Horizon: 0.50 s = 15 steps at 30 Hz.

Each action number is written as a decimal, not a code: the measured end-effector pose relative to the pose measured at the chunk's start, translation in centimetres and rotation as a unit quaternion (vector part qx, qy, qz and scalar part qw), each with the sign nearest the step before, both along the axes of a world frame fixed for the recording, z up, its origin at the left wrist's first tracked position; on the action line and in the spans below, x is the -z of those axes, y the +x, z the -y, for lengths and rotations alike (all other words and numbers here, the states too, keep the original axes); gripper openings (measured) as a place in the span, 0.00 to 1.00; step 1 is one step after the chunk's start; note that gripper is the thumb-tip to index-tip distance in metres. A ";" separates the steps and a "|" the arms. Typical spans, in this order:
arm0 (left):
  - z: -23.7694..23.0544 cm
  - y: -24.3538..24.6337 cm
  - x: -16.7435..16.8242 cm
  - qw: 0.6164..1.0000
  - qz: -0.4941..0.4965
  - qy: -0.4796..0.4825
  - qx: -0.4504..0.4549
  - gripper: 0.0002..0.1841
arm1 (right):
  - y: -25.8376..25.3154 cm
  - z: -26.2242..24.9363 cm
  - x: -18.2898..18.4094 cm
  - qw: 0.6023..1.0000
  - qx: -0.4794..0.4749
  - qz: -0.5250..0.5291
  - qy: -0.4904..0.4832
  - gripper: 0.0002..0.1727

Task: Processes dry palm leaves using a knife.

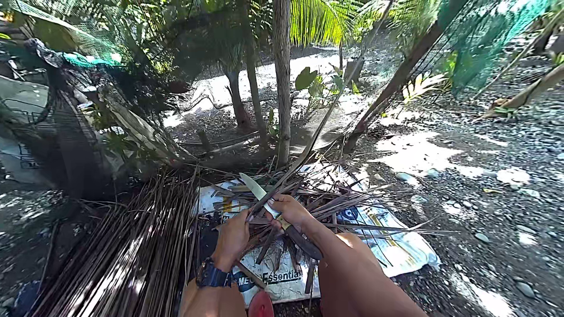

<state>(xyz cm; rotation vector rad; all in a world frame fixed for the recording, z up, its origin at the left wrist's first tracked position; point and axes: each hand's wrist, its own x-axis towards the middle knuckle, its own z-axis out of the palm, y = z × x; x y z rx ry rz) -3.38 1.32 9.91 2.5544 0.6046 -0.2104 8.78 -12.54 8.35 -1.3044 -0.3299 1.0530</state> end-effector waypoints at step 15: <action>-7.5 -8.2 -1.7 0.996 -0.059 -0.067 0.006 0.14 | 1.9 0.4 -0.8 0.994 0.069 -0.072 0.033 0.11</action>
